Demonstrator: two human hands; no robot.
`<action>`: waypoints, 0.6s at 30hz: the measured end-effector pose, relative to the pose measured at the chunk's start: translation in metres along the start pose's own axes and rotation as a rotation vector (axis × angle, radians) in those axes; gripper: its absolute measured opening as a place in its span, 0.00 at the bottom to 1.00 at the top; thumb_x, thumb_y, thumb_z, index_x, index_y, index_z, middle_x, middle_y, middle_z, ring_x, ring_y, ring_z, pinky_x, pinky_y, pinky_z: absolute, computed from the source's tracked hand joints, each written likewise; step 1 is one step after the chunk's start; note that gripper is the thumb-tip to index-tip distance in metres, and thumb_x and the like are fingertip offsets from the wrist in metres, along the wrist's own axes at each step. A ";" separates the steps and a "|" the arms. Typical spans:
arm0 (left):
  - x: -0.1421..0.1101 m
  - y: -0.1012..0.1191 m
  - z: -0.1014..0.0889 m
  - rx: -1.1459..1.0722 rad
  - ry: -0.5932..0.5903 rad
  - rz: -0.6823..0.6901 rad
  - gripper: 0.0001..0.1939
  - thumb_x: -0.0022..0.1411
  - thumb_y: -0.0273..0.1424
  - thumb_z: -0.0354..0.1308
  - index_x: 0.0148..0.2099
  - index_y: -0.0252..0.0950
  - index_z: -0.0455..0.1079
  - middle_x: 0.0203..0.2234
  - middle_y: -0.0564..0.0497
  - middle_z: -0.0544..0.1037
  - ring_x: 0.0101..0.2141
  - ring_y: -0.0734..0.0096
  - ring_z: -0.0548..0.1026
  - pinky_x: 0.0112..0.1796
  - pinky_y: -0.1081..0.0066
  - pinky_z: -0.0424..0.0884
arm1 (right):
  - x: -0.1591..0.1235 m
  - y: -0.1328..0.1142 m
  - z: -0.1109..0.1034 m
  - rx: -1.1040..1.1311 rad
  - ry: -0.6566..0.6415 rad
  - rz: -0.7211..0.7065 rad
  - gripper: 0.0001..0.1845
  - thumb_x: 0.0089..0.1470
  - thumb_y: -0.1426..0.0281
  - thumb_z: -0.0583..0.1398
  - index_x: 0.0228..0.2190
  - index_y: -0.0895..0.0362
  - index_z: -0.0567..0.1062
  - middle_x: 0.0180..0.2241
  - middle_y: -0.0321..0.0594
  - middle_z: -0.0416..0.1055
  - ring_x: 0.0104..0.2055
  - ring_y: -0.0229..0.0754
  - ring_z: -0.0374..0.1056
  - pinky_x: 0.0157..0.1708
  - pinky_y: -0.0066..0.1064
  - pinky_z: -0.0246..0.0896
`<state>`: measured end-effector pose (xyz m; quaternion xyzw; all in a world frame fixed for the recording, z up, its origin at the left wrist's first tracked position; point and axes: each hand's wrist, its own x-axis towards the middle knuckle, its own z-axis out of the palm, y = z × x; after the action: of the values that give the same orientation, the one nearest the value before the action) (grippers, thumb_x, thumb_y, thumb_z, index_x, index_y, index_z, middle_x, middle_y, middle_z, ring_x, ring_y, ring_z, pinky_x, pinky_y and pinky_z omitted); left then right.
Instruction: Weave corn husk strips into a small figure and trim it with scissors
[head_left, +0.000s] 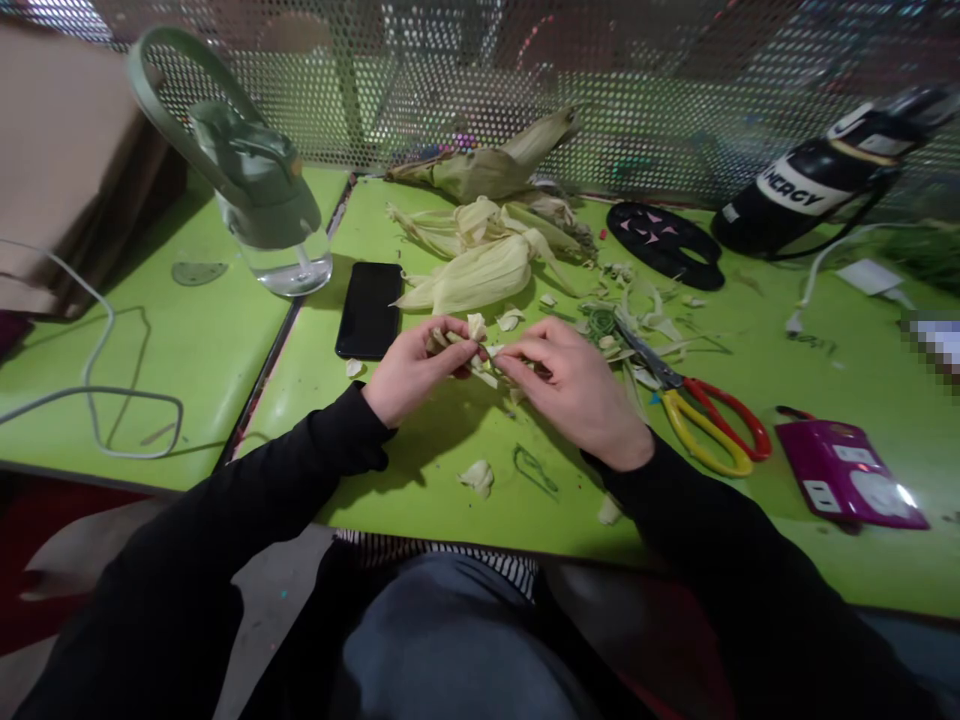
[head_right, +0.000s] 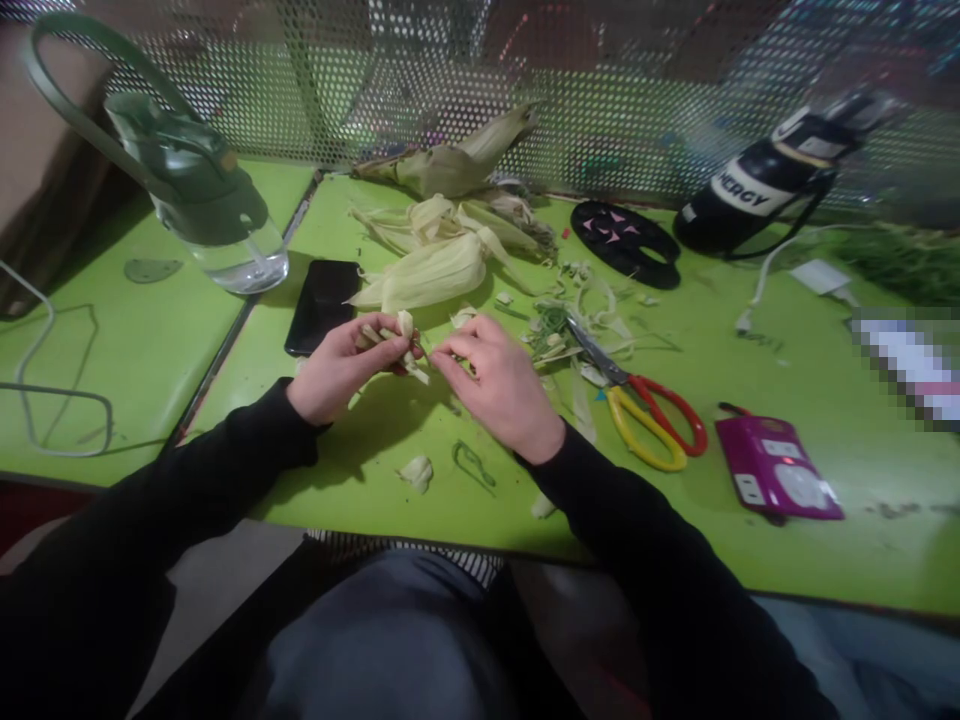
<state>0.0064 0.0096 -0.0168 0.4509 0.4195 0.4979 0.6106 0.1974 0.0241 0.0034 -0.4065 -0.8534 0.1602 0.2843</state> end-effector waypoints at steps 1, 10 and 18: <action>0.001 0.000 -0.001 -0.004 0.015 -0.001 0.05 0.60 0.26 0.62 0.36 0.32 0.68 0.27 0.52 0.79 0.27 0.79 0.74 0.34 0.74 0.73 | -0.001 -0.001 -0.001 -0.018 -0.010 -0.029 0.09 0.63 0.66 0.58 0.34 0.56 0.77 0.35 0.43 0.69 0.38 0.45 0.67 0.39 0.38 0.62; -0.001 0.002 -0.001 0.025 0.028 0.048 0.07 0.58 0.27 0.64 0.36 0.33 0.68 0.26 0.54 0.78 0.26 0.80 0.74 0.34 0.74 0.73 | 0.000 -0.004 0.000 0.144 -0.065 0.167 0.19 0.60 0.56 0.60 0.47 0.56 0.74 0.34 0.40 0.75 0.28 0.39 0.66 0.29 0.32 0.57; -0.001 0.000 -0.003 0.257 0.093 0.148 0.06 0.60 0.30 0.62 0.38 0.34 0.69 0.25 0.53 0.76 0.26 0.77 0.72 0.32 0.73 0.69 | -0.008 -0.010 -0.001 -0.133 -0.023 -0.053 0.14 0.66 0.64 0.55 0.36 0.54 0.78 0.31 0.41 0.77 0.30 0.42 0.67 0.29 0.34 0.54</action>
<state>0.0036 0.0087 -0.0172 0.5315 0.4729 0.5042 0.4895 0.1960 0.0121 0.0061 -0.4002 -0.8757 0.1001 0.2510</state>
